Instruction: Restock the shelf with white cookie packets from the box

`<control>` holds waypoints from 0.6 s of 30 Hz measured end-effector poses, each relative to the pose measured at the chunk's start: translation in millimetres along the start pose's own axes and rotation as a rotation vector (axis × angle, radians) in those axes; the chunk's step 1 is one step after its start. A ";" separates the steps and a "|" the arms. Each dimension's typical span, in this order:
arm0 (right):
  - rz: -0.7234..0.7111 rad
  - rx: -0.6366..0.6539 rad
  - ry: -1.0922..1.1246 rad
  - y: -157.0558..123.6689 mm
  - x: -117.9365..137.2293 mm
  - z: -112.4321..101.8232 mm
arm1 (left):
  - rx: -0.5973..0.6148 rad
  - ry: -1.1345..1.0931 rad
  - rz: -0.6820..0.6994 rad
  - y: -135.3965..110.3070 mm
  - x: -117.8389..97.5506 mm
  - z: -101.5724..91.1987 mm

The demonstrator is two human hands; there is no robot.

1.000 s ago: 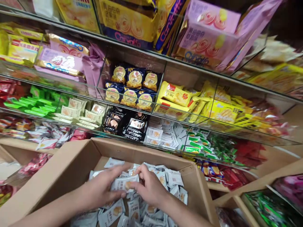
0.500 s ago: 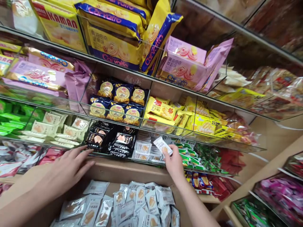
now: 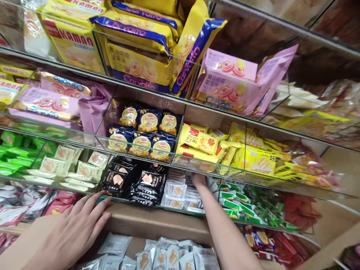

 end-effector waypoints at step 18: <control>0.148 0.003 0.014 -6.2 -30.4 17.3 | -0.018 0.089 -0.056 -5.4 -6.0 19.8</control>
Point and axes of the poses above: each hand's wrist, its own y-axis towards the middle knuckle, its own z-axis out of the palm, x = y × z, the point moved 7 cm from there along y, towards the middle knuckle, and after that the axes turned 13 degrees about -x, right-handed, at the moved point
